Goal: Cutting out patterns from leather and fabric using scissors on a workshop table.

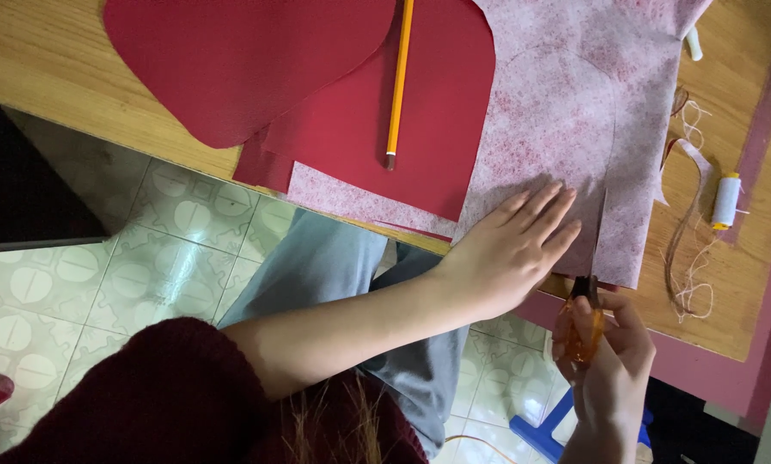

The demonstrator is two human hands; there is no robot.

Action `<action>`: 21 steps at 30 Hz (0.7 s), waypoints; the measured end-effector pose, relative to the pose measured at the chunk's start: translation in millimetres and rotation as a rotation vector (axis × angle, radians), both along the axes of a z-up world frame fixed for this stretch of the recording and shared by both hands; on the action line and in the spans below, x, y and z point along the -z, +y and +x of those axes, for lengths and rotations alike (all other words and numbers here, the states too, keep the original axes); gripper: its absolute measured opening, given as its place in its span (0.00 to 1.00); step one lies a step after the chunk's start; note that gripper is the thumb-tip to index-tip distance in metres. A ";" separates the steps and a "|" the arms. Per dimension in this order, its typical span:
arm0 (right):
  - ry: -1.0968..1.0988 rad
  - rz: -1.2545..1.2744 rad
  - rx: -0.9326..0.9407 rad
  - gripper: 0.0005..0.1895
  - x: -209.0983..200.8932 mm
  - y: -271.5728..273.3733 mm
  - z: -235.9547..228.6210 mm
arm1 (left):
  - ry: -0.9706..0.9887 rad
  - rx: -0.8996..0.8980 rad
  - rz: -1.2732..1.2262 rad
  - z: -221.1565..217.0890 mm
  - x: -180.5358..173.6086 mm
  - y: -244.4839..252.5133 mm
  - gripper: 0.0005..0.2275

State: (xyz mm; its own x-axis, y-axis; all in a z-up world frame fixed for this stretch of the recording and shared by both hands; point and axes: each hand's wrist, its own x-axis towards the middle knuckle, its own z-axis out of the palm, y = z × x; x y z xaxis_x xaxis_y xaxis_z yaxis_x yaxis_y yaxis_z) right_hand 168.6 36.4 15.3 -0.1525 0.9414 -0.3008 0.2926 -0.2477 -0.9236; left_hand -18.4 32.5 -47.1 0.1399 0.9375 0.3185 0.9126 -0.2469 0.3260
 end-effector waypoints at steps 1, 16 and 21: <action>-0.027 0.011 0.000 0.07 -3.1 -1.9 -4.1 | -0.003 -0.002 0.013 0.6 1.0 0.1 0.23; -0.055 0.002 0.041 0.08 -8.6 -3.2 -8.8 | -0.003 0.007 0.002 -1.5 -0.2 -1.0 0.22; -0.074 -0.006 0.059 0.08 -12.3 -4.8 -13.4 | 0.011 -0.014 0.023 -1.0 -1.0 -0.8 0.22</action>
State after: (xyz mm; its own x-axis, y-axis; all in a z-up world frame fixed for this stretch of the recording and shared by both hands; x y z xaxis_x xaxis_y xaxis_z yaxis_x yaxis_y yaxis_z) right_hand 155.2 31.6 27.6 -0.0745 0.9461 -0.3151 0.3447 -0.2720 -0.8984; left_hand -19.4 31.7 -46.0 0.1307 0.9317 0.3389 0.9192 -0.2420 0.3106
